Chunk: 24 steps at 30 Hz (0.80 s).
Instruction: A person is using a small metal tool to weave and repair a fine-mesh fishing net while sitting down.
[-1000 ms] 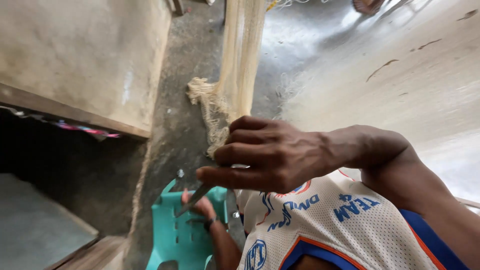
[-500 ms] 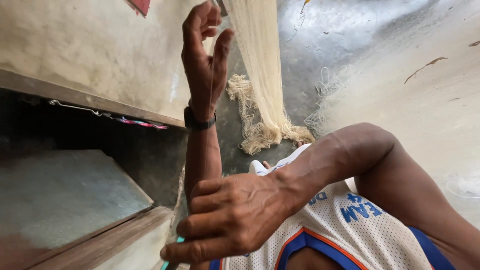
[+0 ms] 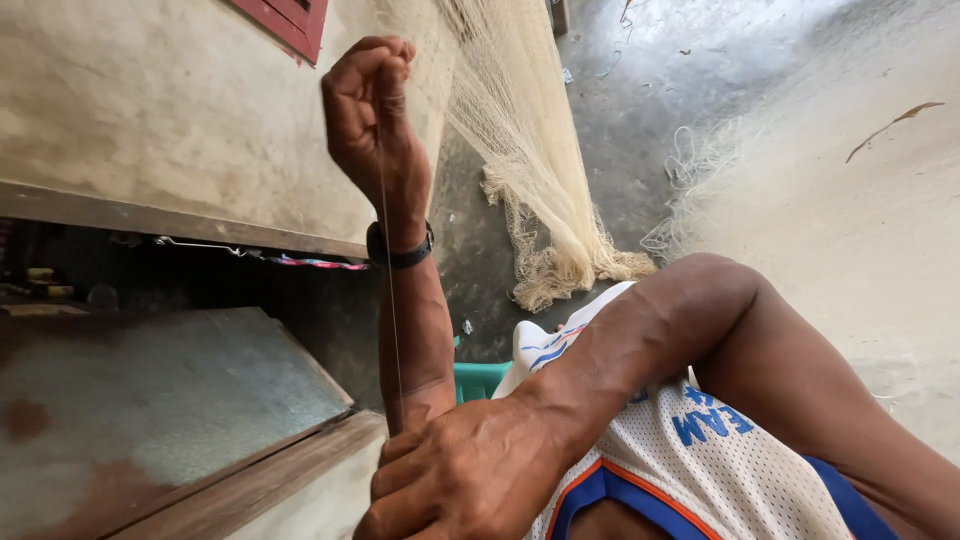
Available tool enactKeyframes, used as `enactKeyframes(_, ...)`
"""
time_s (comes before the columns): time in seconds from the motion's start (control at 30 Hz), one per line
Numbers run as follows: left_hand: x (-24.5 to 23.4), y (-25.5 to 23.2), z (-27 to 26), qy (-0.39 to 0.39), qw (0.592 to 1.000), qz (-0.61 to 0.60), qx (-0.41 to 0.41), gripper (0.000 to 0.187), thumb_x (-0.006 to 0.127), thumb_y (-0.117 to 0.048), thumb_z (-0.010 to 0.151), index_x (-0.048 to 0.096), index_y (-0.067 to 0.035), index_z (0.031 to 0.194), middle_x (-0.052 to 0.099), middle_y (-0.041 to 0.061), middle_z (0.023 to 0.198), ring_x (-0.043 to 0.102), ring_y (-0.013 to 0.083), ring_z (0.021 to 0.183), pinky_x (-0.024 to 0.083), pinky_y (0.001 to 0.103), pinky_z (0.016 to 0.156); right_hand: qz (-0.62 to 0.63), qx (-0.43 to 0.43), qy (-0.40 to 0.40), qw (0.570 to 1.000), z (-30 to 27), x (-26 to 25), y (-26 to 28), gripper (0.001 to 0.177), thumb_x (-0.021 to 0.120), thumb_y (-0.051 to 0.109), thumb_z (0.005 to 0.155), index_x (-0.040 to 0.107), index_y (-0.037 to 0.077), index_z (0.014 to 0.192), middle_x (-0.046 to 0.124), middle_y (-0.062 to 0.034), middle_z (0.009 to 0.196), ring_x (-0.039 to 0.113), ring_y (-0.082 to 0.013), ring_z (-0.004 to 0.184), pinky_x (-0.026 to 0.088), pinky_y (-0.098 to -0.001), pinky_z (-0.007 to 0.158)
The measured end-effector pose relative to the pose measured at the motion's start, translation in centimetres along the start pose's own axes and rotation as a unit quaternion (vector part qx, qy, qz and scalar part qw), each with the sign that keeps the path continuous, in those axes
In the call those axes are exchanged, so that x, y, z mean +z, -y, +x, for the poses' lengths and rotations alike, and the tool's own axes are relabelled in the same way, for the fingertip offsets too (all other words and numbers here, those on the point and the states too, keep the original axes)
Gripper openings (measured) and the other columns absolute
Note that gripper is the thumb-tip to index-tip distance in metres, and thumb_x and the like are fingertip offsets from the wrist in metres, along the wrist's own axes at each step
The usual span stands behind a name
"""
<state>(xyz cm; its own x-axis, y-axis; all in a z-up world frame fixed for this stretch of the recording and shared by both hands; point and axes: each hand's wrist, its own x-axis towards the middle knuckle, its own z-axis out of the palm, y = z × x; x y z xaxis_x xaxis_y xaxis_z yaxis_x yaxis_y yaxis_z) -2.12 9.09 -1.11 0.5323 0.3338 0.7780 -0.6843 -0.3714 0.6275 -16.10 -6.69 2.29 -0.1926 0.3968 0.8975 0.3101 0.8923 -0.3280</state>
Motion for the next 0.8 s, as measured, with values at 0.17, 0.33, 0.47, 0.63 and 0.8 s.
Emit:
enactKeyframes(0.17, -1.6, 0.0, 0.7, -0.016, 0.999, 0.026, 0.019, 0.008, 0.062, -0.011, 0.106, 0.058, -0.004, 0.109, 0.069, 0.015, 0.103, 0.069, 0.025, 0.089, 0.059, 0.033, 0.077, 0.087, 0.002, -0.13, 0.988, -4.1, -5.4, -1.6, 0.029, 0.035, 0.02, 0.114, 0.052, -0.004, 0.116, 0.065, -0.0203, 0.105, 0.066, -0.0439, 0.095, 0.059, -0.056, 0.09)
enactKeyframes(0.33, -2.4, -1.2, 0.7, -0.003, 0.999, 0.038, 0.024, 0.01, 0.062, -0.012, 0.106, 0.059, -0.003, 0.109, 0.068, 0.017, 0.102, 0.068, 0.0267, 0.096, 0.062, 0.037, 0.087, -0.199, 0.309, -0.358, 0.858, -8.4, -10.1, -4.4, 0.013, 0.054, 0.013, 0.11, 0.06, 0.004, 0.116, 0.064, -0.0074, 0.104, 0.062, -0.0185, 0.097, 0.051, -0.0314, 0.087)
enactKeyframes(0.47, -2.4, -1.3, 0.4, -0.006, 0.998, 0.066, -0.002, 0.006, 0.066, -0.007, 0.104, 0.063, -0.006, 0.11, 0.07, 0.014, 0.109, 0.071, 0.0254, 0.107, 0.065, 0.039, 0.095, -0.218, 0.343, -0.361, 0.839, -9.1, -11.6, -7.4, 0.012, 0.062, 0.006, 0.107, 0.064, 0.003, 0.119, 0.065, -0.0094, 0.105, 0.061, -0.0175, 0.091, 0.05, -0.0285, 0.078)
enactKeyframes(0.63, -2.7, -1.3, 0.6, -0.003, 0.997, 0.071, 0.014, 0.007, 0.065, -0.008, 0.104, 0.063, -0.006, 0.11, 0.069, 0.015, 0.109, 0.071, 0.0264, 0.105, 0.065, 0.039, 0.092, -0.167, 0.355, -0.371, 0.842, -9.6, -11.5, -8.9, 0.019, 0.057, 0.009, 0.109, 0.061, 0.0, 0.125, 0.061, -0.0096, 0.103, 0.059, -0.0151, 0.075, 0.052, -0.0272, 0.067)
enactKeyframes(0.8, -2.5, -1.7, 0.7, 0.007, 0.997, 0.079, 0.0, 0.004, 0.064, -0.009, 0.105, 0.063, -0.006, 0.108, 0.069, 0.014, 0.107, 0.07, 0.0246, 0.102, 0.064, 0.037, 0.088, -0.221, 0.356, -0.35, 0.838, -10.4, -10.9, -10.0, 0.02, 0.062, 0.008, 0.106, 0.063, 0.003, 0.126, 0.067, -0.0098, 0.106, 0.063, -0.0195, 0.087, 0.051, -0.0306, 0.077)
